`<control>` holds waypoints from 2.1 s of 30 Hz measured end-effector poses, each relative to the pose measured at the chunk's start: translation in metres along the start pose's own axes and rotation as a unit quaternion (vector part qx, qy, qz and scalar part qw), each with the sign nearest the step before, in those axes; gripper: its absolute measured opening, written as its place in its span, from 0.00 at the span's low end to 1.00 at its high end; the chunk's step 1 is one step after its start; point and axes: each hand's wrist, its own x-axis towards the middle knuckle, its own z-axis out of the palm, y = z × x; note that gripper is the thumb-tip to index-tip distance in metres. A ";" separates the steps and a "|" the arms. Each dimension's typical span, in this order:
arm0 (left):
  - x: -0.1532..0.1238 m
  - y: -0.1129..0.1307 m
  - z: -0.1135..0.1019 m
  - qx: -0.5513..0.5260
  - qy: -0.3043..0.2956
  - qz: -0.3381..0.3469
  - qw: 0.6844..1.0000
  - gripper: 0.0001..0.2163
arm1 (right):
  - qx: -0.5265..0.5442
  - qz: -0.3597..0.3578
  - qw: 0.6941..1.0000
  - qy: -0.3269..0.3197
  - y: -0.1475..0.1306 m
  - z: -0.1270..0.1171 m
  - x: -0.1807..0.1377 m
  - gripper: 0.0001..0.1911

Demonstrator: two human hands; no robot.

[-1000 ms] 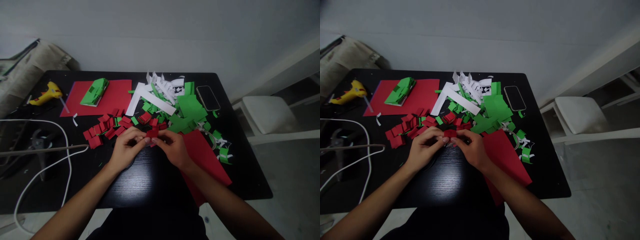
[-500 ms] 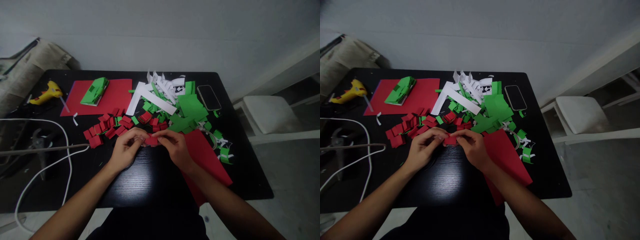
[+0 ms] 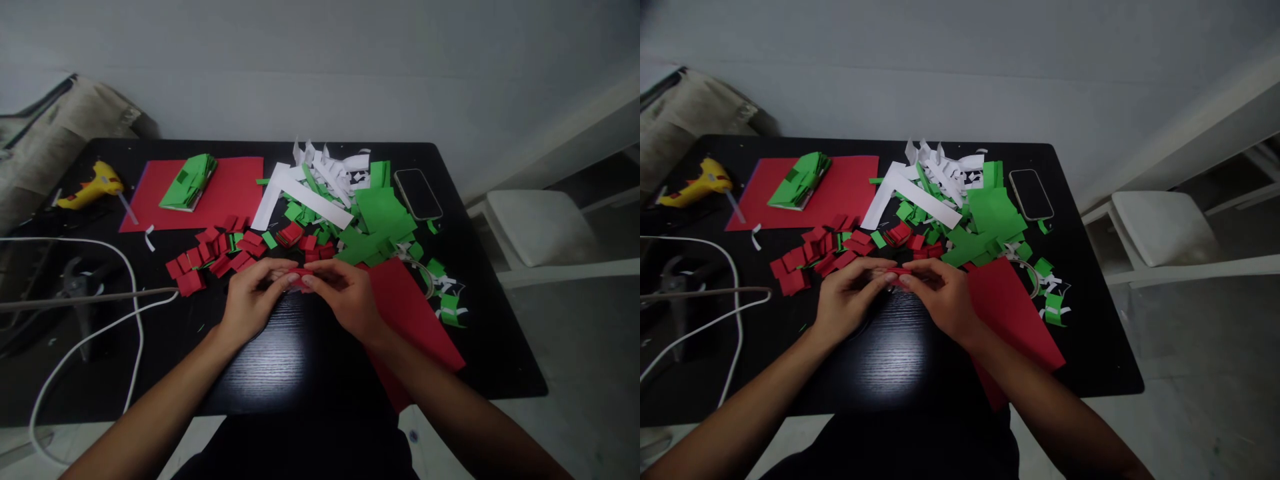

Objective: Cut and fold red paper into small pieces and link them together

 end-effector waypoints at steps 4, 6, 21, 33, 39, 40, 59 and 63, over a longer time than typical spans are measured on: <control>-0.001 0.001 -0.002 0.022 0.003 0.008 1.000 0.06 | -0.030 -0.021 0.999 0.006 -0.004 -0.001 0.001 0.06; -0.001 0.001 -0.002 0.024 0.001 0.012 1.000 0.06 | -0.038 -0.025 0.999 0.008 -0.003 -0.002 0.002 0.06; 0.003 0.008 0.001 -0.020 -0.029 -0.011 0.999 0.07 | -0.074 -0.054 0.996 0.021 -0.002 -0.003 0.002 0.03; 0.004 0.007 0.002 -0.033 -0.026 -0.016 0.999 0.05 | -0.099 -0.060 0.993 0.015 -0.003 -0.003 0.000 0.03; 0.005 0.010 0.002 -0.039 -0.029 -0.028 0.998 0.06 | -0.094 -0.043 0.995 0.010 -0.002 -0.003 0.000 0.04; 0.005 0.010 0.002 -0.039 -0.029 -0.029 0.998 0.06 | -0.086 -0.040 0.995 0.009 0.000 -0.002 0.000 0.05; 0.004 0.014 0.000 -0.036 -0.045 -0.017 0.998 0.05 | -0.113 -0.063 0.992 -0.007 -0.004 -0.002 -0.001 0.04; 0.005 0.014 0.000 -0.045 -0.042 -0.027 0.998 0.06 | -0.117 -0.068 0.991 -0.001 -0.005 -0.002 -0.001 0.04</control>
